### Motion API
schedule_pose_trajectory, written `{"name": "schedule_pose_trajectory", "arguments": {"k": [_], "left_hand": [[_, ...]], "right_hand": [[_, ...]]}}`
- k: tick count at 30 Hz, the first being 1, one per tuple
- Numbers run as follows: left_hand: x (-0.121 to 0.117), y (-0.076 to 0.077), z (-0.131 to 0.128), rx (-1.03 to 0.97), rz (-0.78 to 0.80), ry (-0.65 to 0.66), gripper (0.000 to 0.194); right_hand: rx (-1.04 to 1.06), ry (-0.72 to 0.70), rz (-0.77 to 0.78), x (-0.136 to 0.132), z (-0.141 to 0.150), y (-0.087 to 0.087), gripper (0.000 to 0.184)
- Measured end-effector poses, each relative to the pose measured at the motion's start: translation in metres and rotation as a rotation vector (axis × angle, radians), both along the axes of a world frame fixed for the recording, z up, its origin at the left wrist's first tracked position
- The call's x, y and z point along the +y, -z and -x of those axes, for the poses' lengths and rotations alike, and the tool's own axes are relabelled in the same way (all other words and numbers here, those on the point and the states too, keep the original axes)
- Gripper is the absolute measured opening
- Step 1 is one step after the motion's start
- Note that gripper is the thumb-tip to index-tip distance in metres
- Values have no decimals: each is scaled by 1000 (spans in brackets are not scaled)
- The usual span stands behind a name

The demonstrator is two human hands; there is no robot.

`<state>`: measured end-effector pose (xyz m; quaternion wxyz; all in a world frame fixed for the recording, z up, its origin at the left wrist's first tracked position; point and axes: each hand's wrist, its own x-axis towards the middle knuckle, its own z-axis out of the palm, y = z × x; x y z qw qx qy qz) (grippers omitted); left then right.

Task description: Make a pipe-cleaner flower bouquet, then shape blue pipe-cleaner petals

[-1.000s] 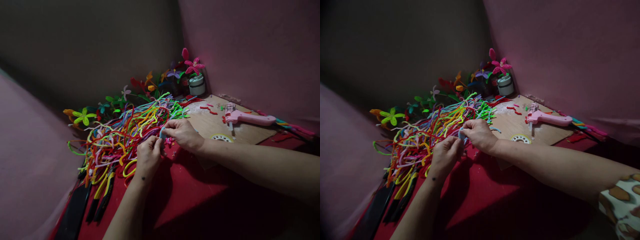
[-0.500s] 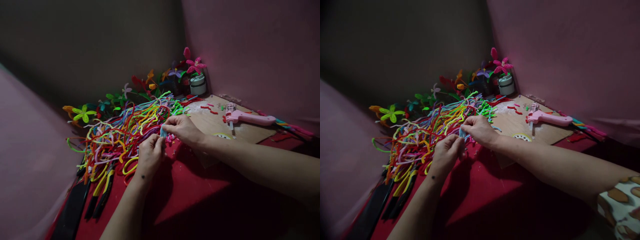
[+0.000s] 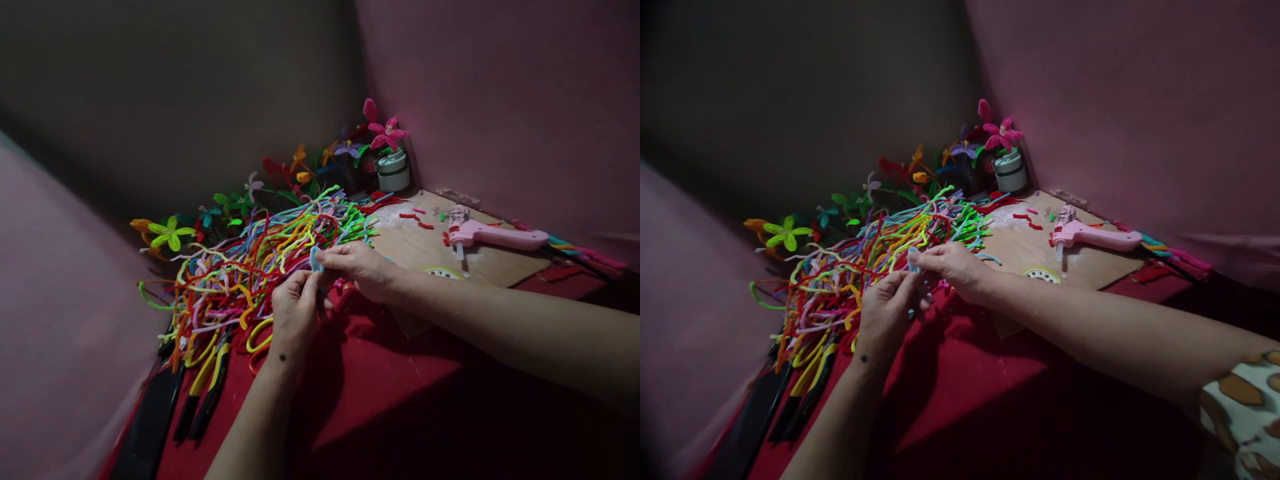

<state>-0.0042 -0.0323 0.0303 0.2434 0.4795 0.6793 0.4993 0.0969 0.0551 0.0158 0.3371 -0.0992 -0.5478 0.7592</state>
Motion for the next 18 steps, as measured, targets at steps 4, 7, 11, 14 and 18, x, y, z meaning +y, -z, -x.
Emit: {"name": "schedule_pose_trajectory", "arguments": {"k": [4,7,11,14,18], "left_hand": [[0,-2,3,-103,-22,77,22],[0,-2,7,-250,-18,206,20],[1,-2,10,-356,-11,258,21],[2,-1,9,-297,-29,173,22],[4,2,7,-228,-70,114,25]], "right_hand": [[38,2,131,2,2,5,17],[47,7,200,4,3,4,17],[18,72,164,4,3,2,17],[-35,148,78,1,4,1,19],[-102,176,-41,-2,3,2,20]]}}
